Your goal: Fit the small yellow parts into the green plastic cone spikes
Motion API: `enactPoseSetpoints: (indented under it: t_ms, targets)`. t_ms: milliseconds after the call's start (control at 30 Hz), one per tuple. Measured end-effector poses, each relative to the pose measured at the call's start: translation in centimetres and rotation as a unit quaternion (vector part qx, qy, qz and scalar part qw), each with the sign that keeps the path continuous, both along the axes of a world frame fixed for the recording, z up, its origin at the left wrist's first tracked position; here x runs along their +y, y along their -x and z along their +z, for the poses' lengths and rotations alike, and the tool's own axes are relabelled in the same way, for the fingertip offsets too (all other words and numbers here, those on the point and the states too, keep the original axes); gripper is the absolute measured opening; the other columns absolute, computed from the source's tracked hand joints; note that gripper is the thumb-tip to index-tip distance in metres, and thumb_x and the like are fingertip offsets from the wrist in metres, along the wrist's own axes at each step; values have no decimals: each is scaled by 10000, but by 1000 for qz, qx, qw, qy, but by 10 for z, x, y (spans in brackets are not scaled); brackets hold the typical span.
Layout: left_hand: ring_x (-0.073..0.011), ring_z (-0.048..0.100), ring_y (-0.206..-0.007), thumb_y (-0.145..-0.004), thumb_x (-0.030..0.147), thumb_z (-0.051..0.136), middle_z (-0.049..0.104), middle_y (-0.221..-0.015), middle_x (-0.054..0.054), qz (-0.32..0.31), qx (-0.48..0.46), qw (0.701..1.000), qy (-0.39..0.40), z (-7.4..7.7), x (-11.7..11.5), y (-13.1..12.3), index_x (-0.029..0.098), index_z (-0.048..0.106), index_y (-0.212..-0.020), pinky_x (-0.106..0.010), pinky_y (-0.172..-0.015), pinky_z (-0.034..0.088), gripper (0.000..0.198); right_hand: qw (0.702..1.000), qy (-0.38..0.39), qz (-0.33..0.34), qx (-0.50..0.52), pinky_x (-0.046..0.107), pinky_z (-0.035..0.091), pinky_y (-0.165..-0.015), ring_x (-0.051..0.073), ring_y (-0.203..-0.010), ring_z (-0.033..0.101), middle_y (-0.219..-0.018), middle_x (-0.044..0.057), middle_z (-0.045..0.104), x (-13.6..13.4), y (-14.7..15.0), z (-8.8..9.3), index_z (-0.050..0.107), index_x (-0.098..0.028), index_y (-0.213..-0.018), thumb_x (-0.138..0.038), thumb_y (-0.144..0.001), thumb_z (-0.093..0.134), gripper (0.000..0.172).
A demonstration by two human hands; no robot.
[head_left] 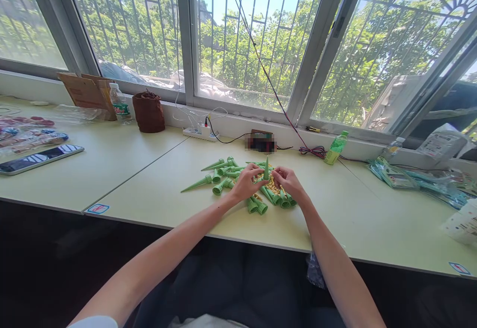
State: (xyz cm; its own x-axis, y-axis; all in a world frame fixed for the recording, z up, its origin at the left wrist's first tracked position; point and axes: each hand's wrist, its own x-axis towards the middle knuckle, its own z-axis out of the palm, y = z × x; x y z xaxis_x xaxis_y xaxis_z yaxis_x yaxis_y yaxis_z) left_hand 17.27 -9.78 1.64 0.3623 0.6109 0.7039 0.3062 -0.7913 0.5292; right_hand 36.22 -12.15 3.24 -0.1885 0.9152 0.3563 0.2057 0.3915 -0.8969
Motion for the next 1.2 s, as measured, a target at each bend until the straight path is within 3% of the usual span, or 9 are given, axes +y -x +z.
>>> enactPoseSetpoints:
  t_ms: [1200]
  targets:
    - [-102, 524, -673, -785, 387, 709, 571, -931, -52, -3, 1, 1000, 0, -3, 2, 0, 158, 690, -1030, -253, -630, 485, 336, 1000, 2, 7, -4, 237, 351, -428, 98, -423, 409, -476, -58, 467, 1, -2, -2, 506, -195, -743, -574, -819, 591, 396]
